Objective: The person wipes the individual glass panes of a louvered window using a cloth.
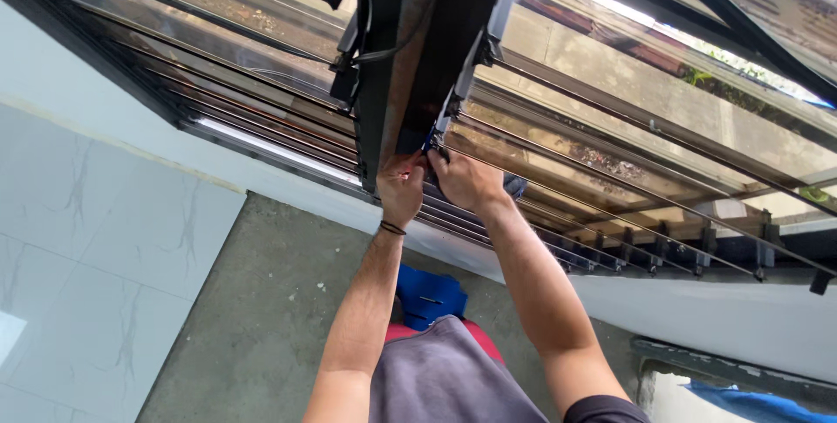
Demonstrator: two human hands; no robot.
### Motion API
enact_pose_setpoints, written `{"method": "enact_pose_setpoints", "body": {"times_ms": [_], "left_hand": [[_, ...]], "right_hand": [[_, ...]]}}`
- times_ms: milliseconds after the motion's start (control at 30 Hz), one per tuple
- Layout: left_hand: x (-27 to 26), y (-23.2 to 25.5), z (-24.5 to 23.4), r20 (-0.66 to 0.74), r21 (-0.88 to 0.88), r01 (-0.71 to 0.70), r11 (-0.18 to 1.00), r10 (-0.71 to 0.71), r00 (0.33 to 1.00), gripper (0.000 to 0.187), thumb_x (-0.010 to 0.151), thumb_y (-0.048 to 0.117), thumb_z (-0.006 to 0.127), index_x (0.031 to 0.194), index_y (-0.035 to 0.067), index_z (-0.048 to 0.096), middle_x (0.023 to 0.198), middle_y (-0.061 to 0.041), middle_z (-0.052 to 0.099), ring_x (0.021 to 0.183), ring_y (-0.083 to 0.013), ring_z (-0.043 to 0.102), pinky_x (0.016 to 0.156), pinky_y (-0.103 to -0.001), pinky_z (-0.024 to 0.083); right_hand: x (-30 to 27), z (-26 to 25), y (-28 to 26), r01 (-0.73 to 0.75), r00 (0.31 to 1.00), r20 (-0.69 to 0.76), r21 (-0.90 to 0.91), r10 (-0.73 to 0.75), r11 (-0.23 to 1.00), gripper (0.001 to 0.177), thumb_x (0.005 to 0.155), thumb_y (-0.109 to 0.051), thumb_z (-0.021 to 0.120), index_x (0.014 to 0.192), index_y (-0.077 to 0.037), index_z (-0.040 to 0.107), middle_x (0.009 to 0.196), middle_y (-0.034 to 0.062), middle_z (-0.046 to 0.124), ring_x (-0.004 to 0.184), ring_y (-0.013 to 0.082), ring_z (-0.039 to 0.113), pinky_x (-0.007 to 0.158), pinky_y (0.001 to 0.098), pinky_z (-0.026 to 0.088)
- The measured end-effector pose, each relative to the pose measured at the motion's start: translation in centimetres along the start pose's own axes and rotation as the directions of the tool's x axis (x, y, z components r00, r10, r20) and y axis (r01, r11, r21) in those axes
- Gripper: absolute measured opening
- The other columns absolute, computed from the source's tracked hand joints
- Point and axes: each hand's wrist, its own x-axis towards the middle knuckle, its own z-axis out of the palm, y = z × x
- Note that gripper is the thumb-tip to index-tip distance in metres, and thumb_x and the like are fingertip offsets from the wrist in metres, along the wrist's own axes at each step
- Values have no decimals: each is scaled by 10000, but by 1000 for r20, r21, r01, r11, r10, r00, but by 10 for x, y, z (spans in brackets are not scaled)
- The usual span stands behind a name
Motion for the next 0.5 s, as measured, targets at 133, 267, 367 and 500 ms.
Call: {"method": "enact_pose_setpoints", "body": {"times_ms": [133, 267, 367, 500], "left_hand": [[3, -1, 1, 3, -89, -9, 996, 9, 1000, 224, 929, 146, 717, 1107, 33, 791, 933, -42, 712, 824, -93, 653, 687, -243, 524], [5, -6, -1, -22, 3, -20, 1000, 20, 1000, 233, 950, 213, 757, 1088, 30, 799, 895, -39, 718, 796, -87, 645, 688, -240, 517], [3, -7, 3, -35, -12, 60, 998, -61, 998, 248, 938, 219, 755, 1100, 37, 801, 879, -31, 727, 759, -80, 628, 657, -239, 498], [4, -7, 1, -15, -8, 34, 999, -34, 999, 247, 946, 221, 745, 1097, 33, 800, 902, -32, 702, 790, -77, 631, 677, -235, 510]], "right_hand": [[-51, 12, 30, 330, 876, -293, -215, -383, 919, 574, 926, -443, 590, 1405, -126, 591, 1309, 266, 631, 1216, 442, 577, 933, 620, 400], [-100, -5, 110, -168, 982, -105, -113, 156, 979, 453, 1017, -485, 515, 1394, -258, 622, 1124, 130, 732, 1048, 327, 680, 962, 537, 421], [-109, -9, 156, -413, 901, -207, -130, 382, 902, 383, 1044, -504, 530, 1267, -251, 713, 1055, 108, 770, 1089, 321, 688, 1043, 564, 375], [-95, 11, 129, -193, 948, -283, -139, 148, 971, 479, 980, -492, 565, 1342, -192, 657, 1185, 129, 734, 1117, 337, 650, 1041, 603, 340]]}}
